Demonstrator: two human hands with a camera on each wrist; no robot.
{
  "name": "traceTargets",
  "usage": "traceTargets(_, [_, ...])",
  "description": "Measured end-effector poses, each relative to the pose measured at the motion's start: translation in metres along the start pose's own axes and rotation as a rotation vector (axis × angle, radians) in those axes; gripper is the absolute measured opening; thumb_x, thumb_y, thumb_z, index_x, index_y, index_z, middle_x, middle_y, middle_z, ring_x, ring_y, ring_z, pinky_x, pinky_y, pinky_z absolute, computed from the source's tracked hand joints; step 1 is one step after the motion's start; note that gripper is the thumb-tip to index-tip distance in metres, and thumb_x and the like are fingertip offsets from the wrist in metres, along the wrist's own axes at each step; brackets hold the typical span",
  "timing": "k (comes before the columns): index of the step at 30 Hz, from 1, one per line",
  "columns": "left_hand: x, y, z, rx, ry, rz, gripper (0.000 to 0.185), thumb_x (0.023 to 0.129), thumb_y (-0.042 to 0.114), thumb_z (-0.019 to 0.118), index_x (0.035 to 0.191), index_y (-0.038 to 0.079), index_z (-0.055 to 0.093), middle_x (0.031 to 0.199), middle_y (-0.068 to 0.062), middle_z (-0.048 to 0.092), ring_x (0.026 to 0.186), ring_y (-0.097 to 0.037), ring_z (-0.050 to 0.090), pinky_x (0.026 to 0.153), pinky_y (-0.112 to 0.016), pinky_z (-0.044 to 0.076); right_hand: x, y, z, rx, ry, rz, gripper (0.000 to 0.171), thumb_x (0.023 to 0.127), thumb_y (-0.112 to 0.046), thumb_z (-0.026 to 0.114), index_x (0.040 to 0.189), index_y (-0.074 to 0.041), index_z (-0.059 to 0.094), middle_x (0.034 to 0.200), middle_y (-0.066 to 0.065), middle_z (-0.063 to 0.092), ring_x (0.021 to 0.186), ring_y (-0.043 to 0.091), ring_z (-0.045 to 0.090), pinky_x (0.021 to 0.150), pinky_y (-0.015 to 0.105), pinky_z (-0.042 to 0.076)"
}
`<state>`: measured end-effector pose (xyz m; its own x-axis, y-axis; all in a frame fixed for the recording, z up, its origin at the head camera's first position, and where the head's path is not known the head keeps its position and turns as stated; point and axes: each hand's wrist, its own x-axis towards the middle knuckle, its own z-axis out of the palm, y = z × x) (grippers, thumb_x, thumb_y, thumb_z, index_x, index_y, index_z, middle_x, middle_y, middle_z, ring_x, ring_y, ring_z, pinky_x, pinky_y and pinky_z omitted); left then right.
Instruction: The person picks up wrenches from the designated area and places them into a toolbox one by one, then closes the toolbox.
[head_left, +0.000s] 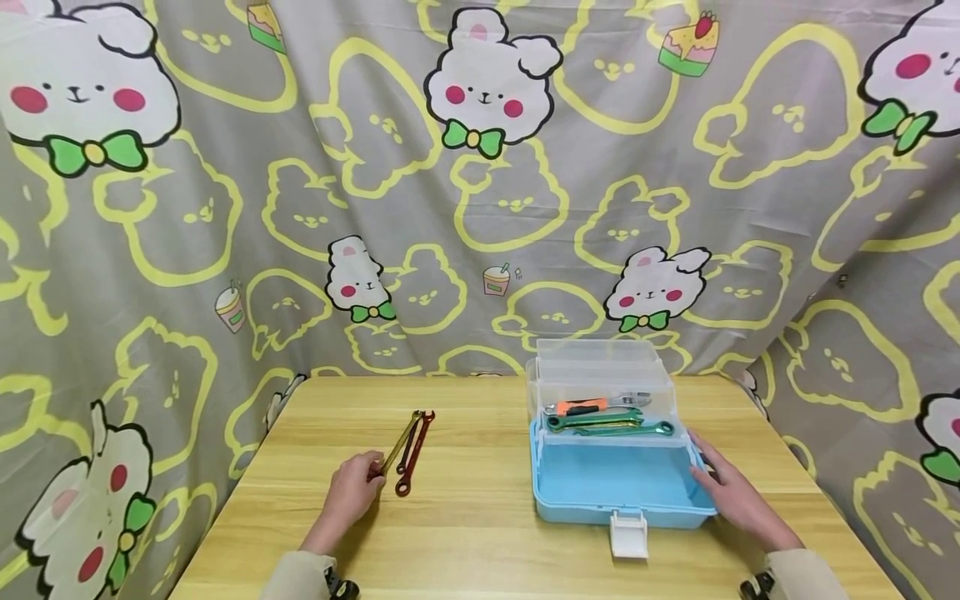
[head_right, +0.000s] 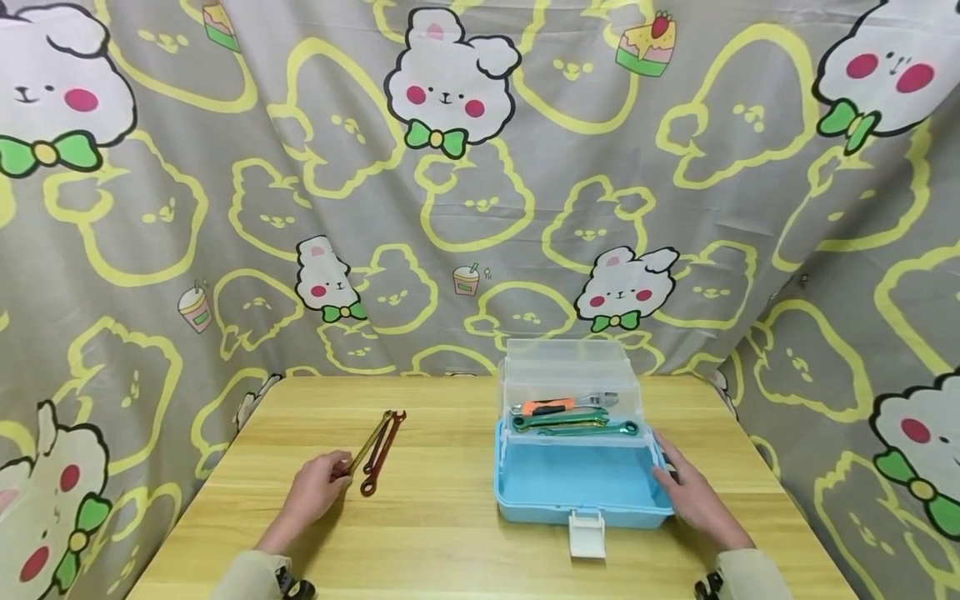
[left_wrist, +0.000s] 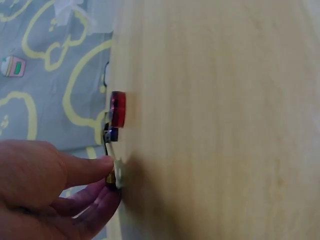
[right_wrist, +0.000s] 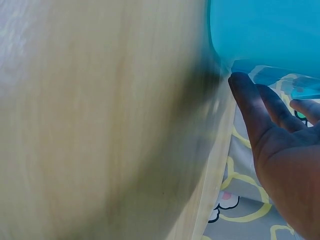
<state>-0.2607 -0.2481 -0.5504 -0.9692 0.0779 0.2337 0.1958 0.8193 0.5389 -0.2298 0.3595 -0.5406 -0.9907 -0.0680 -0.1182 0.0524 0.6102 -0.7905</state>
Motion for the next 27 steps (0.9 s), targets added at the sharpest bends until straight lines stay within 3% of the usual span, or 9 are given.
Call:
traceTargets(3, [0.002,-0.001,-0.003,-0.079,-0.052,-0.035,0.034,0.090,-0.008,0.071,0.124,-0.011,0.068,0.103,-0.019,0.073,0.096,-0.032,0.071,0.080,-0.045,0.059,0.000,0.000,0.000,-0.003,0.000,0.002,0.072,0.112,-0.026,0.045,0.167,-0.010,0.001,0.165,0.040,-0.001,0.147,0.066,0.003,0.114,0.080,0.012])
traceTargets(7, [0.003,-0.005,-0.007,-0.343,-0.131,-0.179,0.036,0.094,-0.005,0.068,0.129,-0.010,0.065,0.113,-0.020,0.071,0.098,-0.025,0.067,0.076,-0.032,0.057,0.000,0.001,0.000,-0.011,0.001,0.008,0.072,0.112,-0.028,0.045,0.167,-0.011,0.001,0.164,0.040,0.000,0.147,0.066,0.004,0.114,0.080,0.012])
traceTargets(11, [0.004,-0.010,-0.010,-0.560,-0.158,-0.312,0.039,0.093,-0.001,0.070,0.131,-0.008,0.065,0.112,-0.019,0.069,0.093,-0.020,0.062,0.074,-0.028,0.053,0.000,0.001,0.000,-0.008,-0.003,0.012,0.073,0.112,-0.030,0.044,0.167,-0.012,0.000,0.165,0.039,0.000,0.147,0.066,0.004,0.114,0.080,0.013])
traceTargets(22, [0.005,-0.018,-0.009,-0.704,-0.186,-0.379,0.043,0.095,0.005,0.071,0.137,-0.004,0.062,0.117,-0.020,0.068,0.099,-0.022,0.065,0.081,-0.029,0.056,0.000,0.001,0.000,0.006,0.002,-0.005,0.072,0.112,-0.027,0.046,0.167,-0.009,0.002,0.165,0.040,0.000,0.147,0.066,0.003,0.114,0.080,0.012])
traceTargets(27, [0.003,-0.022,-0.011,-0.770,-0.195,-0.360,0.043,0.099,0.004,0.066,0.139,-0.008,0.059,0.130,-0.024,0.064,0.110,-0.022,0.063,0.088,-0.025,0.056,0.000,0.001,0.000,0.000,0.002,-0.008,0.072,0.112,-0.025,0.046,0.167,-0.009,0.002,0.165,0.040,0.000,0.147,0.066,0.003,0.114,0.081,0.012])
